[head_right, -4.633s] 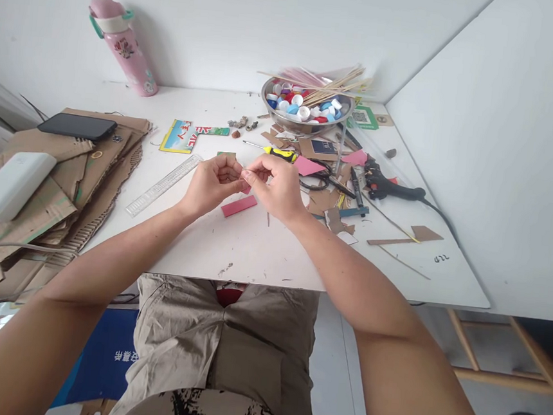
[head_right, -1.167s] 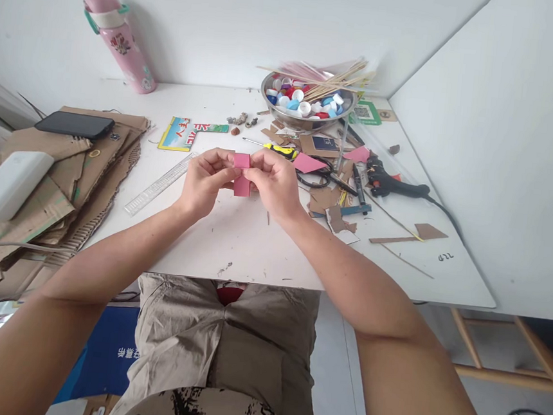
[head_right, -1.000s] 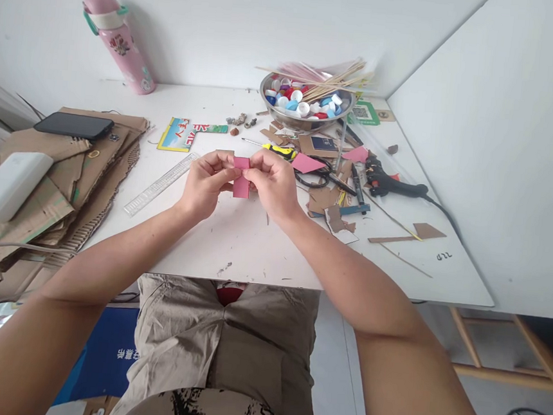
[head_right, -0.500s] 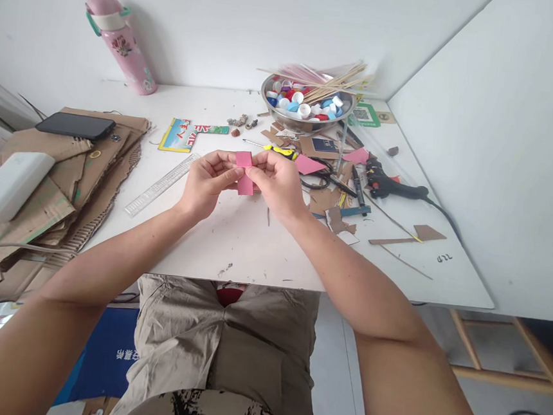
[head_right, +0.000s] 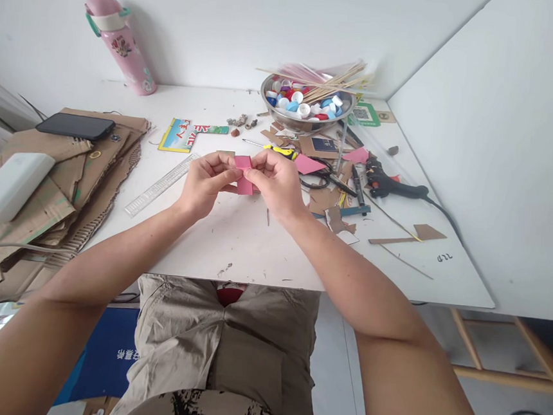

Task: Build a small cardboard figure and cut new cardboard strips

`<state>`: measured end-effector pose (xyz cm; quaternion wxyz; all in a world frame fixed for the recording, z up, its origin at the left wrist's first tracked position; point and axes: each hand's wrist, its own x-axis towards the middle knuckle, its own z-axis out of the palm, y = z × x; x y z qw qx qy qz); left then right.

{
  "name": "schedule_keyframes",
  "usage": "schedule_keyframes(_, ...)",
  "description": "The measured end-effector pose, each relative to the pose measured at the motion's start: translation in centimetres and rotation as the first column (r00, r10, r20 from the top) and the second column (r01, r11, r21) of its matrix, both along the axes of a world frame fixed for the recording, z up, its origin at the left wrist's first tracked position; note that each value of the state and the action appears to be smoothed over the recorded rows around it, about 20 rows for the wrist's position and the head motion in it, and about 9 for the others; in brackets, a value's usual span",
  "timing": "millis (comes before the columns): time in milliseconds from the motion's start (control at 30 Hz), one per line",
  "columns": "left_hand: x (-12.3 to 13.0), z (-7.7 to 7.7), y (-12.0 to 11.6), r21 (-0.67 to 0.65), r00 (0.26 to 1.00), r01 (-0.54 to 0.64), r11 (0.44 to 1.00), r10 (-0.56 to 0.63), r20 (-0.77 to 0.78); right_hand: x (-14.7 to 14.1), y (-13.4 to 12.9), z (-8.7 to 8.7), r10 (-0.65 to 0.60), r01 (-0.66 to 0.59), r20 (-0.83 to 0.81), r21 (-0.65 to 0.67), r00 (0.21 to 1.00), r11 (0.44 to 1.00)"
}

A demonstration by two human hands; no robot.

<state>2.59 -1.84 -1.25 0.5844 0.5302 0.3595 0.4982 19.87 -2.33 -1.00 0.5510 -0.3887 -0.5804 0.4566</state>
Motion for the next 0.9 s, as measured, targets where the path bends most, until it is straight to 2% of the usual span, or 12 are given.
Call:
schedule_keyframes(233,0.3,-0.2,-0.3,0.018,0.999,-0.04,0.999,0.039,0.014,-0.2,-0.1,-0.2,-0.051,0.05,0.03,0.059,0.998,0.997)
schedule_keyframes(367,0.3,-0.2,-0.2,-0.013,0.998,-0.037,0.999,0.038,0.044,-0.3,0.1,-0.4,-0.07,0.068,0.03,0.068,0.997,0.995)
schedule_keyframes(567,0.3,0.1,-0.4,-0.084,0.991,0.125,0.989,-0.128,-0.029,-0.1,0.3,-0.5,-0.074,0.078,-0.05,0.085,0.996,0.993)
schedule_keyframes(700,-0.1,0.3,-0.1,-0.019,0.985,0.16,0.987,-0.161,-0.058,0.8,0.4,0.4,0.063,-0.063,-0.035,-0.015,0.997,0.998)
schedule_keyframes(800,-0.6,0.6,0.4,0.067,0.985,0.148,0.987,-0.141,-0.099,1.8,0.6,1.5,0.201,-0.206,-0.057,-0.094,0.978,0.974)
schedule_keyframes(900,-1.0,1.1,0.8,0.116,0.978,0.179,0.977,-0.164,-0.127,2.4,0.7,2.2,0.271,-0.288,-0.115,-0.166,0.956,0.943)
